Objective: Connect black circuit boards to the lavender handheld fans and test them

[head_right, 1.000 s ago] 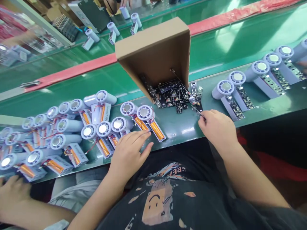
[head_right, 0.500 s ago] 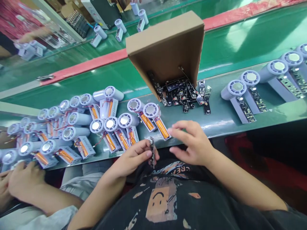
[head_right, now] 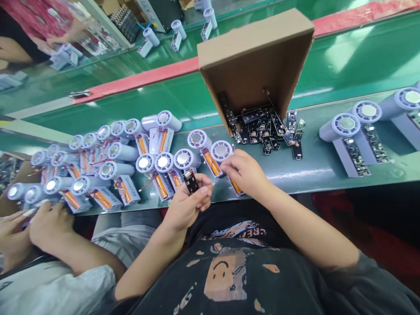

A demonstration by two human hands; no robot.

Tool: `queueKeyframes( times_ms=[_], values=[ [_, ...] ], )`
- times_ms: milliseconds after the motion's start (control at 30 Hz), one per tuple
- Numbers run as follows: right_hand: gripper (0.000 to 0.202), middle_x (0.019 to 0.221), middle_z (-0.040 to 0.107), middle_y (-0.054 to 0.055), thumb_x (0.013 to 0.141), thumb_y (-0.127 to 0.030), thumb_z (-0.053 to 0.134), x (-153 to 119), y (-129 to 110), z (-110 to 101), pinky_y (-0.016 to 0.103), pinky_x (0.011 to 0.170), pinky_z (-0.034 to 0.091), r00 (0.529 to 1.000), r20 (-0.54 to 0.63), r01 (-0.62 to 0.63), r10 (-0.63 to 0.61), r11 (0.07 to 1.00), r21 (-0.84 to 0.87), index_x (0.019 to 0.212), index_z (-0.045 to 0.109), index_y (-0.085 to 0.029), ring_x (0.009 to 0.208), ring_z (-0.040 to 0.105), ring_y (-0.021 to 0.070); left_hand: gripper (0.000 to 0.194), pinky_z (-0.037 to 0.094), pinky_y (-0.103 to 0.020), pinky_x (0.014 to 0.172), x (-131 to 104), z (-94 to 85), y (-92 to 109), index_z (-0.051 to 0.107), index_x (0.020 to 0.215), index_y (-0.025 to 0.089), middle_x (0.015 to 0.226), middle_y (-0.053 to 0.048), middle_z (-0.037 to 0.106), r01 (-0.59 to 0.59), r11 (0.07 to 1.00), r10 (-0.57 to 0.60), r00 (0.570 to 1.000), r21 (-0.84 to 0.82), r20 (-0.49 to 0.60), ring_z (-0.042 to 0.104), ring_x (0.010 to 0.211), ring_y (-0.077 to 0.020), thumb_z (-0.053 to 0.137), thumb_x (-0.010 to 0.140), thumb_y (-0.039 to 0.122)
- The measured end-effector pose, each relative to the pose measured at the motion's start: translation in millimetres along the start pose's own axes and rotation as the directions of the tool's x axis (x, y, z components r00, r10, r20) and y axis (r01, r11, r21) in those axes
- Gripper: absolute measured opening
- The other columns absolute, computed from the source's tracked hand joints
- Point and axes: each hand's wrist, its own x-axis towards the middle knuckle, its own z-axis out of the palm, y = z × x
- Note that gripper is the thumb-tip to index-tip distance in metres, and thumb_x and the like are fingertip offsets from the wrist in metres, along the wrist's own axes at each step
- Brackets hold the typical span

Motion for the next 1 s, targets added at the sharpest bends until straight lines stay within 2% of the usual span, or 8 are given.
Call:
queueKeyframes(
  times_ms=[133, 333, 467, 567, 700, 800, 867, 1000],
  values=[
    [0.016, 0.077, 0.059, 0.002, 0.092, -0.022, 0.059, -19.2, -3.0, 1.1, 0.028, 0.068, 0.046, 0.999, -0.043, -0.008, 0.011, 0.996, 0.084, 0.082, 0.072, -0.020, 0.076, 0.057, 0.0157, 0.036, 0.034, -0.018, 0.040, 8.6, 4.7, -10.9, 0.056, 0.102, 0.021, 0.088, 0.001, 0.062, 0.031, 0.996, -0.031, 0.999, 0.082, -0.013, 0.035, 0.042, -0.0004, 0.073, 0.081, 0.046],
    [0.015, 0.082, 0.065, 0.003, 0.092, -0.022, 0.060, -38.4, -5.2, 6.2, 0.030, 0.070, 0.051, 0.997, -0.080, -0.005, 0.014, 0.993, 0.121, 0.090, 0.074, -0.021, 0.078, 0.061, 0.0158, 0.016, 0.045, -0.023, 0.057, 13.2, 4.1, -15.7, 0.059, 0.095, 0.020, 0.088, -0.001, 0.064, -0.081, 0.833, 0.125, 0.991, 0.547, -0.045, 0.055, 0.065, -0.0110, 0.068, 0.085, 0.030],
    [0.023, 0.088, 0.064, 0.004, 0.092, -0.017, 0.055, -46.6, -1.8, 4.1, 0.033, 0.072, 0.054, 0.998, -0.030, 0.058, -0.054, 0.988, 0.143, 0.105, 0.073, -0.023, 0.083, 0.063, 0.0161, 0.012, 0.046, -0.027, 0.067, 12.8, 3.3, -16.8, 0.061, 0.090, 0.020, 0.084, 0.000, 0.066, -0.074, 0.756, 0.162, 0.984, 0.650, -0.077, 0.057, 0.070, -0.0137, 0.067, 0.082, 0.027],
    [0.033, 0.091, 0.063, 0.004, 0.091, -0.013, 0.051, -47.9, -0.7, 0.3, 0.034, 0.074, 0.055, 0.999, 0.023, 0.043, -0.047, 0.988, 0.151, 0.115, 0.070, -0.025, 0.085, 0.062, 0.0160, 0.005, 0.046, -0.028, 0.070, 13.7, 4.3, -20.0, 0.062, 0.087, 0.020, 0.081, 0.000, 0.067, -0.104, 0.682, 0.259, 0.960, 0.724, -0.106, 0.059, 0.071, -0.0145, 0.063, 0.083, 0.024],
    [0.036, 0.093, 0.064, 0.004, 0.093, -0.012, 0.049, -44.3, -0.4, -3.6, 0.037, 0.080, 0.056, 0.994, 0.097, 0.042, -0.059, 0.985, 0.167, 0.119, 0.069, -0.027, 0.090, 0.062, 0.0169, 0.005, 0.045, -0.028, 0.070, 16.2, 3.4, -22.9, 0.063, 0.084, 0.019, 0.078, 0.000, 0.067, -0.165, 0.630, 0.322, 0.945, 0.759, -0.062, 0.061, 0.072, -0.0159, 0.063, 0.083, 0.024],
    [0.032, 0.092, 0.063, 0.004, 0.094, -0.015, 0.052, -42.4, -0.1, -3.1, 0.036, 0.078, 0.055, 0.996, 0.068, 0.049, -0.058, 0.991, 0.123, 0.116, 0.070, -0.027, 0.090, 0.061, 0.0179, 0.006, 0.044, -0.028, 0.068, 18.1, 1.7, -22.9, 0.064, 0.081, 0.019, 0.074, 0.000, 0.067, -0.148, 0.598, 0.323, 0.944, 0.787, -0.068, 0.060, 0.070, -0.0163, 0.063, 0.083, 0.025],
    [0.027, 0.087, 0.060, 0.004, 0.094, -0.018, 0.055, -41.5, 0.1, -0.9, 0.035, 0.073, 0.053, 0.998, 0.006, 0.062, -0.062, 0.997, 0.044, 0.113, 0.072, -0.025, 0.084, 0.060, 0.0181, 0.007, 0.044, -0.029, 0.069, 19.7, 1.2, -22.7, 0.065, 0.081, 0.019, 0.074, 0.000, 0.067, -0.140, 0.623, 0.318, 0.944, 0.770, -0.086, 0.059, 0.070, -0.0159, 0.062, 0.084, 0.025],
    [0.021, 0.082, 0.059, 0.005, 0.096, -0.025, 0.055, -36.5, 0.0, 5.1, 0.034, 0.069, 0.049, 0.993, -0.072, 0.087, -0.091, 0.995, -0.055, 0.097, 0.076, -0.022, 0.080, 0.057, 0.0191, 0.013, 0.045, -0.026, 0.065, 24.5, 2.2, -22.9, 0.060, 0.077, 0.019, 0.072, 0.002, 0.062, -0.111, 0.797, 0.228, 0.966, 0.594, -0.124, 0.056, 0.067, -0.0127, 0.063, 0.084, 0.029]
  ],
)
